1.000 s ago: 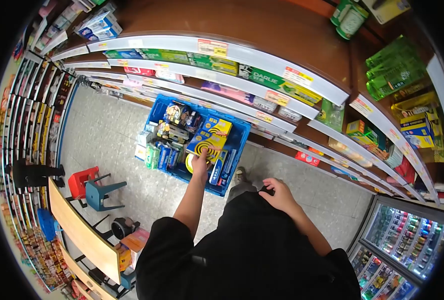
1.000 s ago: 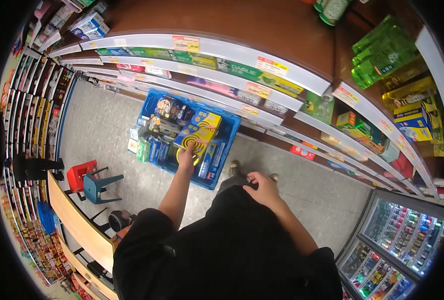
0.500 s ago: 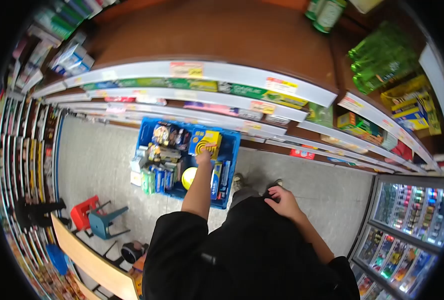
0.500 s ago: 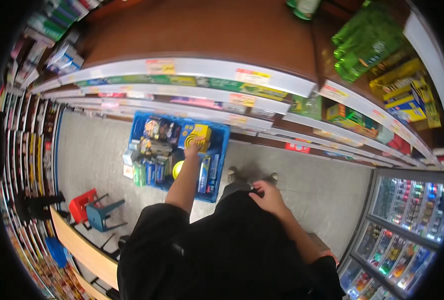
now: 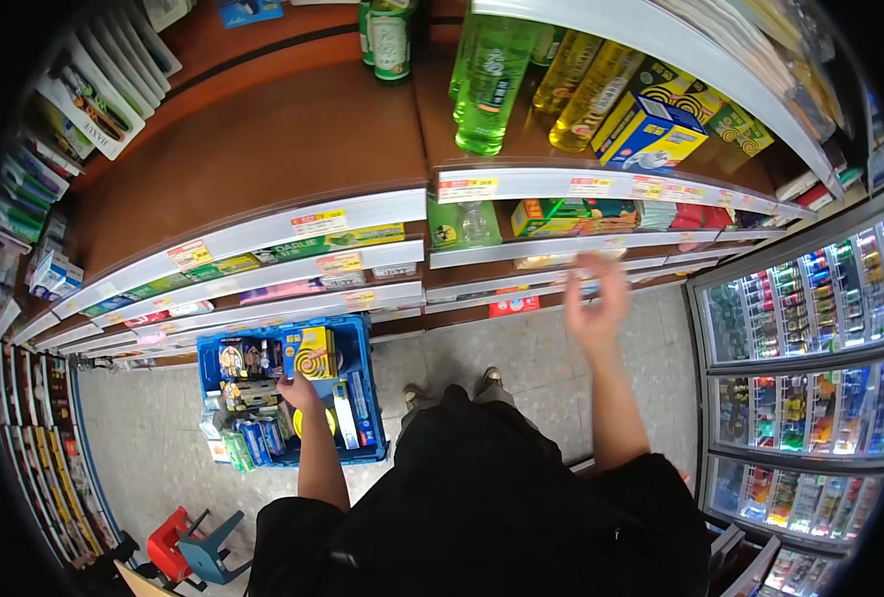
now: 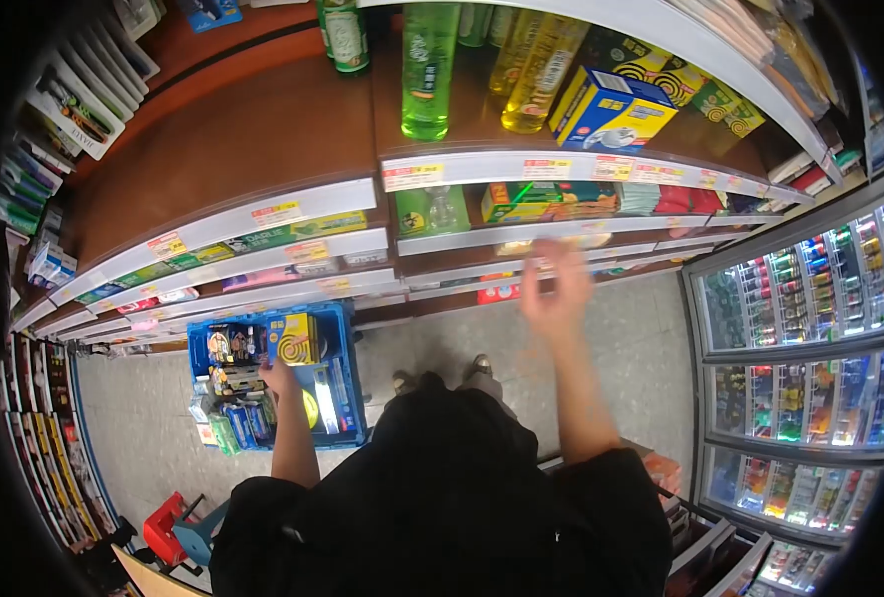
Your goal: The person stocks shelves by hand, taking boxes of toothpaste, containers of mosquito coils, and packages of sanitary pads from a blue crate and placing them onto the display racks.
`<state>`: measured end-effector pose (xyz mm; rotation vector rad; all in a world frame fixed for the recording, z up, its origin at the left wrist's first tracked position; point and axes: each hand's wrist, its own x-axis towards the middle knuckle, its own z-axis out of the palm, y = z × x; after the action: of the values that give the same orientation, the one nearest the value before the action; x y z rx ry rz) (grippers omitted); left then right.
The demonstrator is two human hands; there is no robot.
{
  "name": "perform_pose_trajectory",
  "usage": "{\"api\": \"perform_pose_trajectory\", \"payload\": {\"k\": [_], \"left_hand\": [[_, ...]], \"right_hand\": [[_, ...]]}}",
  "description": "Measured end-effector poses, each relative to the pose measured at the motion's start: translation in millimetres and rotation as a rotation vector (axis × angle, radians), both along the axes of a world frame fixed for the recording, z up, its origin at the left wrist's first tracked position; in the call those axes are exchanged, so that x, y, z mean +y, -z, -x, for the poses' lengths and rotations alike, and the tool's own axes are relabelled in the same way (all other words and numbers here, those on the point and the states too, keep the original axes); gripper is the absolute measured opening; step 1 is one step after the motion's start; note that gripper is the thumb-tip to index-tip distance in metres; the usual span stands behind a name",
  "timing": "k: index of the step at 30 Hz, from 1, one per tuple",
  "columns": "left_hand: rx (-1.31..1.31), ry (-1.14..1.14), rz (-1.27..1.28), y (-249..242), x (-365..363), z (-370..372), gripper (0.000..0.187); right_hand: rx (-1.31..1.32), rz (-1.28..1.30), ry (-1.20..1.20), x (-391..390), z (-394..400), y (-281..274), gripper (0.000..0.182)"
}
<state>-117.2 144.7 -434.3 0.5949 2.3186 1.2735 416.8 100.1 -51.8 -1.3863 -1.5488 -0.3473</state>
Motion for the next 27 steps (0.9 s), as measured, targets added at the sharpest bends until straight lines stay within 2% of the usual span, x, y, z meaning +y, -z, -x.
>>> {"api": "perform_pose_trajectory", "payload": {"k": [2, 3, 4, 5, 6, 8, 10, 12, 14, 17, 21, 23, 24, 27], "left_hand": [[0.072, 0.167, -0.124, -50, -14, -46, 0.032], [0.196, 0.34, -0.174, -45, -23, -57, 0.026], [0.065, 0.503, -0.251, -53, -29, -76, 0.023], [-0.012, 0.591, -0.197, -78, -40, -107, 0.017], [-0.313, 0.67, -0.208, -68, -50, -126, 0.013], [-0.326, 0.879, -0.149, -81, -69, -172, 0.014], [-0.151, 1.053, 0.007, -85, -84, -211, 0.019], [-0.015, 1.17, 0.149, -139, -97, -256, 0.022], [-0.054, 1.276, 0.134, -141, -105, -282, 0.024], [-0.032, 1.403, 0.183, -144, -114, -307, 0.029], [-0.04, 1.424, 0.227, -160, -112, -321, 0.037], [-0.089, 1.434, 0.23, -185, -108, -328, 0.04], [-0.106, 1.452, 0.219, -199, -102, -332, 0.043], [-0.601, 1.477, -0.005, -225, -104, -343, 0.054]], "right_hand": [[-0.109, -0.098, 0.046, 17, -39, -58, 0.031], [-0.161, -0.12, 0.064, 27, -55, -82, 0.037], [-0.213, -0.144, 0.081, 37, -70, -105, 0.042], [-0.23, -0.114, 0.074, 45, -83, -124, 0.057], [-0.276, -0.082, 0.085, 51, -88, -146, 0.068], [-0.407, -0.036, 0.096, 65, -108, -171, 0.074], [-0.499, 0.094, 0.128, 72, -122, -185, 0.073], [-0.44, 0.208, 0.057, 79, -142, -187, 0.067], [-0.333, 0.271, -0.042, 81, -148, -196, 0.058], [-0.275, 0.108, -0.139, 72, -156, -197, 0.052], [-0.27, -0.143, -0.098, 37, -161, -185, 0.046], [-0.033, -0.168, -0.193, 8, -160, -169, 0.045], [0.055, -0.164, -0.318, -5, -158, -161, 0.044], [0.37, -0.054, -0.643, -29, -123, -115, 0.051]]}}
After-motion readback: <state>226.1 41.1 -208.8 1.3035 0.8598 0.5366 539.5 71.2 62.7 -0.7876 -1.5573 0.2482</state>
